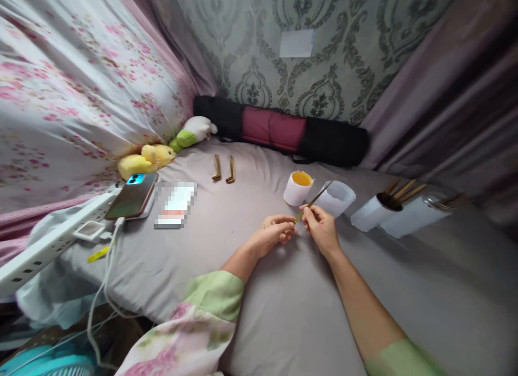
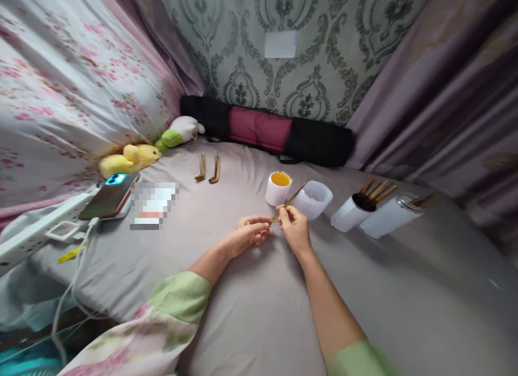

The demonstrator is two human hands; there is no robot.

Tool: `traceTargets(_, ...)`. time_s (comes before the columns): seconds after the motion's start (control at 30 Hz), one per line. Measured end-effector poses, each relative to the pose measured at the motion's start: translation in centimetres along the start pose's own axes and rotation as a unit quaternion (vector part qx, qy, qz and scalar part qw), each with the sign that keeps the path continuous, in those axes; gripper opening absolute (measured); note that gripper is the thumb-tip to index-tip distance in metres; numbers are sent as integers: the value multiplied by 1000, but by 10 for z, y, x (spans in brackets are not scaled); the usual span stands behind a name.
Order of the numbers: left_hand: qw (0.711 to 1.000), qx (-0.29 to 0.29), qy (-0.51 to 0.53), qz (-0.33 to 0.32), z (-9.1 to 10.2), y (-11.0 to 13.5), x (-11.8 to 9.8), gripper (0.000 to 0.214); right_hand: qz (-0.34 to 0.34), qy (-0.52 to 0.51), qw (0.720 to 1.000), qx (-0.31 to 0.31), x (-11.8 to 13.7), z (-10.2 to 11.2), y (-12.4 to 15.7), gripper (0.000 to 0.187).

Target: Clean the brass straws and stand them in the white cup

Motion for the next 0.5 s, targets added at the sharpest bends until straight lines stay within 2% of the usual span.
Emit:
traceTargets(0.17,998,11,46,28,-5,6,-1,33,-10,-8,1000,25,2,4,3,32)
traceTargets(0.33,996,47,63,31,-8,7,1,35,-11,-4,999,31,2,9,4,31)
traceTargets(0.5,995,68,64,31,-9,7,5,36,-20,-5,1000,17,10,17,3,31)
Point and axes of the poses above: each hand's wrist, its own y-axis away from the middle knuckle, its own z-axis out of the back of the hand, x = y × z, the point moved 6 cm from there along -y, towards the middle knuckle, and after that the axes turned 12 degrees about -z, right-handed, at the moved point
